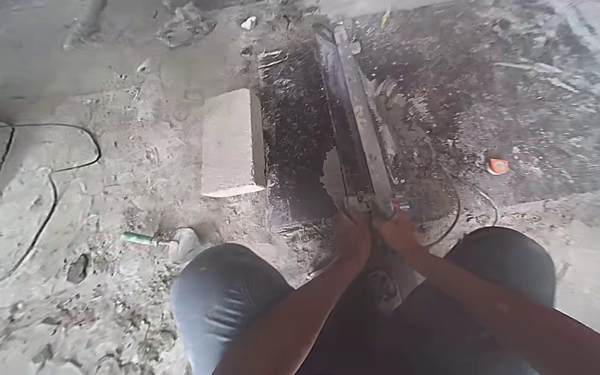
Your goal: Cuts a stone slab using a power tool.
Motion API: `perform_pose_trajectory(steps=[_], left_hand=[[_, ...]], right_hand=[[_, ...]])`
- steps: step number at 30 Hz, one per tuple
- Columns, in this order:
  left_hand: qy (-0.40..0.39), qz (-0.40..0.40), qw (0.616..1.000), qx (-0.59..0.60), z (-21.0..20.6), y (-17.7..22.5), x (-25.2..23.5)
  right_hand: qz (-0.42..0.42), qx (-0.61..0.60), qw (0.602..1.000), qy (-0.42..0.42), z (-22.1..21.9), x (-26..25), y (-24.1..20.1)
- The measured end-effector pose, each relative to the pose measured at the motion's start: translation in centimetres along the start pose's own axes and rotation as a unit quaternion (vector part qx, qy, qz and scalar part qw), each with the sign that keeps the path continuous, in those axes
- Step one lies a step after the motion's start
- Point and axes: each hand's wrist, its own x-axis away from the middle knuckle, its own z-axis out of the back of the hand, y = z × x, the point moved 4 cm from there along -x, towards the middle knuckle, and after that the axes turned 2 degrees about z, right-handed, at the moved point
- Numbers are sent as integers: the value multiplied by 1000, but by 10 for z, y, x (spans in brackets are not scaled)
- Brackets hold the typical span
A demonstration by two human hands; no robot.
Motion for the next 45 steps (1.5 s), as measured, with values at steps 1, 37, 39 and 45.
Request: perform_pose_trajectory(steps=[1,37,39,45], left_hand=[[0,-2,1000,4,-1,-3,1],[208,-122,969,-53,-43,-13,-32],[218,-119,967,-52,-42,-6,-39],[200,-95,975,-20,-35,-3,-42]], right_hand=[[15,2,1000,3,-1,1,6],[113,74,990,47,-15,-24,35],[125,56,990,39,-14,-36,30],[145,45,988,43,-15,-40,24]])
